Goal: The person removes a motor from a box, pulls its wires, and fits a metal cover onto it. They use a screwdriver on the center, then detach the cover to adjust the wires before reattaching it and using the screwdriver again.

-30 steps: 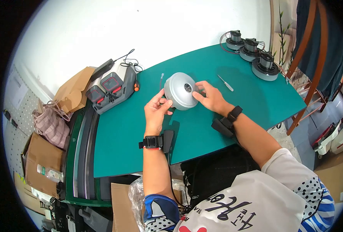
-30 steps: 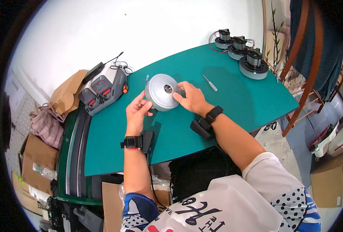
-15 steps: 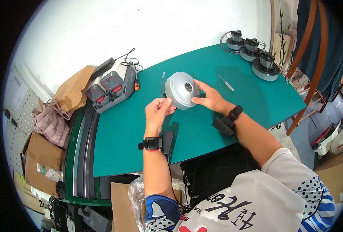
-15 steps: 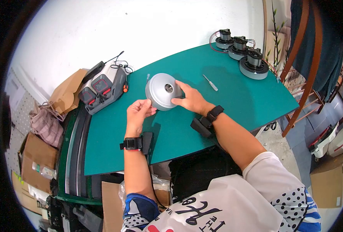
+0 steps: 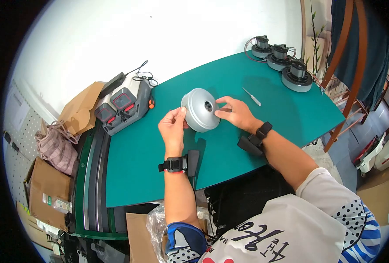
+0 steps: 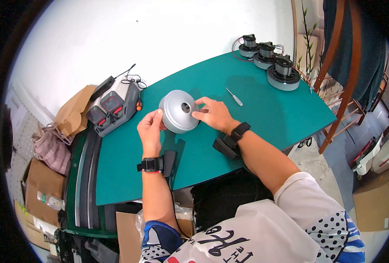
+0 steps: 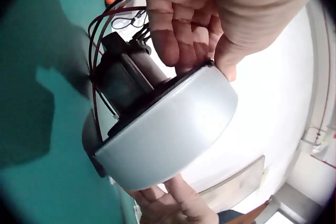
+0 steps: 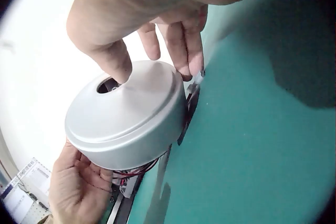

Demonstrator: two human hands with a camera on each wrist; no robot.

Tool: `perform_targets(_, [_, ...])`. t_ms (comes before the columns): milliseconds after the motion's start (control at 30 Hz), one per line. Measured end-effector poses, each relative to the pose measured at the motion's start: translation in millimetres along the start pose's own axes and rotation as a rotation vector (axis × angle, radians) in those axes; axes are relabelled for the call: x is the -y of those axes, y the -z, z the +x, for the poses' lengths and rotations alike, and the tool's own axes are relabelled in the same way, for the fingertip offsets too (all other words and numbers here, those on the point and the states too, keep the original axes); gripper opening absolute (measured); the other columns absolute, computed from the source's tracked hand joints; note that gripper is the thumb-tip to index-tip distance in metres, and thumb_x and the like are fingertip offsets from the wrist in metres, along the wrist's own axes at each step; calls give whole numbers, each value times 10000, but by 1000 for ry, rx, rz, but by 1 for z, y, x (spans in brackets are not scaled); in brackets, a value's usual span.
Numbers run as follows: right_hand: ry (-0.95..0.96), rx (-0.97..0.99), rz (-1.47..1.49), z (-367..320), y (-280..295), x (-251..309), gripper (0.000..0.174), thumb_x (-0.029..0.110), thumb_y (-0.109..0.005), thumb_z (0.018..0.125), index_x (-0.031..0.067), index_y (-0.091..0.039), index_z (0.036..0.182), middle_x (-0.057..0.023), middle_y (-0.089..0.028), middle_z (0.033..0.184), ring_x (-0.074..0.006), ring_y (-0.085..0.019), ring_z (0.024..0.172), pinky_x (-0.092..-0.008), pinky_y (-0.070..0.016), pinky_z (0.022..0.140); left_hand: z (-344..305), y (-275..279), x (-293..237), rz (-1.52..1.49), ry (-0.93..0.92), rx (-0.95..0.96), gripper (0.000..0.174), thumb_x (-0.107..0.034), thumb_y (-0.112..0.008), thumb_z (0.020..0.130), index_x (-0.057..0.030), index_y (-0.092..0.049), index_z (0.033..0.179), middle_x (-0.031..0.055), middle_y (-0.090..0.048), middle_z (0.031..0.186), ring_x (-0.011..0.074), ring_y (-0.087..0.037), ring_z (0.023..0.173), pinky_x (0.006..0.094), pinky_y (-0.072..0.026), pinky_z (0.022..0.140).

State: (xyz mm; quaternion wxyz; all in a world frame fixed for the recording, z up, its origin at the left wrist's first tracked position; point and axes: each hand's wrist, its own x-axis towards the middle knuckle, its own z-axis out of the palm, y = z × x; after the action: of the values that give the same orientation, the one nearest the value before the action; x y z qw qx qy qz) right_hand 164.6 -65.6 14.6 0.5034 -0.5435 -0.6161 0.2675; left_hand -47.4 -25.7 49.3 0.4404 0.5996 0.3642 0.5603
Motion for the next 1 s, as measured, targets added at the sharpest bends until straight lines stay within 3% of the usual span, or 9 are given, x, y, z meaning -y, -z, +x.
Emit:
perform_targets(133, [-15,-3,-42,0,1,2,538,335,-682,730,28,-545,1150,-175,-663,942,-294,-641,863,-358,-481,786,6,9,23,22,-67,15,238,-157,-618,871,21,-645,1028,57,-626,875,90,-557,677,231,-477,654])
perform_targets(233, [21,-14,-57,1,-3,-4,569,325,-683,726,28,-522,1184,-159,-663,939,-288,-644,856,-358,-487,780,3,10,21,63,-187,73,336,-159,-622,866,14,-584,1152,88,-586,1029,111,-552,824,239,-463,746])
perform_targets(300, [78,-10,-109,-1,-6,-6,598,313,-683,721,29,-498,1214,-144,-666,915,-291,-644,849,-364,-490,788,-9,8,9,131,-128,250,482,-134,-651,839,1,-485,1272,108,-530,1147,136,-523,978,256,-450,823])
perform_targets(400, [80,4,-124,-1,-6,-6,624,310,-684,712,27,-484,1231,-142,-659,949,-290,-637,881,-370,-476,829,-18,-3,-5,-138,-78,328,608,-98,-690,799,-4,-410,1330,91,-574,1077,144,-564,932,256,-485,779])
perform_targets(533, [98,-6,-164,0,-8,-8,658,315,-686,706,26,-466,1255,-172,-620,1058,-290,-604,975,-375,-453,872,-19,-8,-6,-155,-11,257,619,-82,-722,766,1,-434,1307,63,-621,961,119,-598,839,241,-510,687])
perform_targets(600, [218,-2,-172,0,-9,-8,704,332,-693,698,27,-444,1281,-210,-528,1200,-315,-542,1079,-384,-427,913,-15,-8,3,-116,-6,215,598,-99,-733,760,0,-460,1283,30,-642,847,89,-604,734,220,-502,603])
perform_targets(733, [285,27,-110,-3,-6,1,749,341,-709,691,30,-415,1306,-223,-451,1277,-345,-496,1126,-389,-411,938,-12,-5,9,-127,-8,224,573,-105,-738,758,-3,-483,1260,23,-643,825,79,-601,725,216,-497,606])
perform_targets(800, [259,89,-78,-5,-5,7,779,269,-724,714,38,-352,1358,-185,-398,1328,-322,-444,1173,-398,-372,983,-13,-6,8,-144,1,228,575,-103,-739,756,-4,-483,1262,21,-640,824,77,-598,720,215,-494,602])
perform_targets(1000, [262,74,-25,-4,-5,6,808,338,-745,667,44,-389,1330,-184,-448,1276,-313,-489,1117,-385,-402,950,-13,-3,7,-112,0,269,533,-116,-672,818,-24,-460,1297,11,-627,872,83,-597,759,234,-522,648])
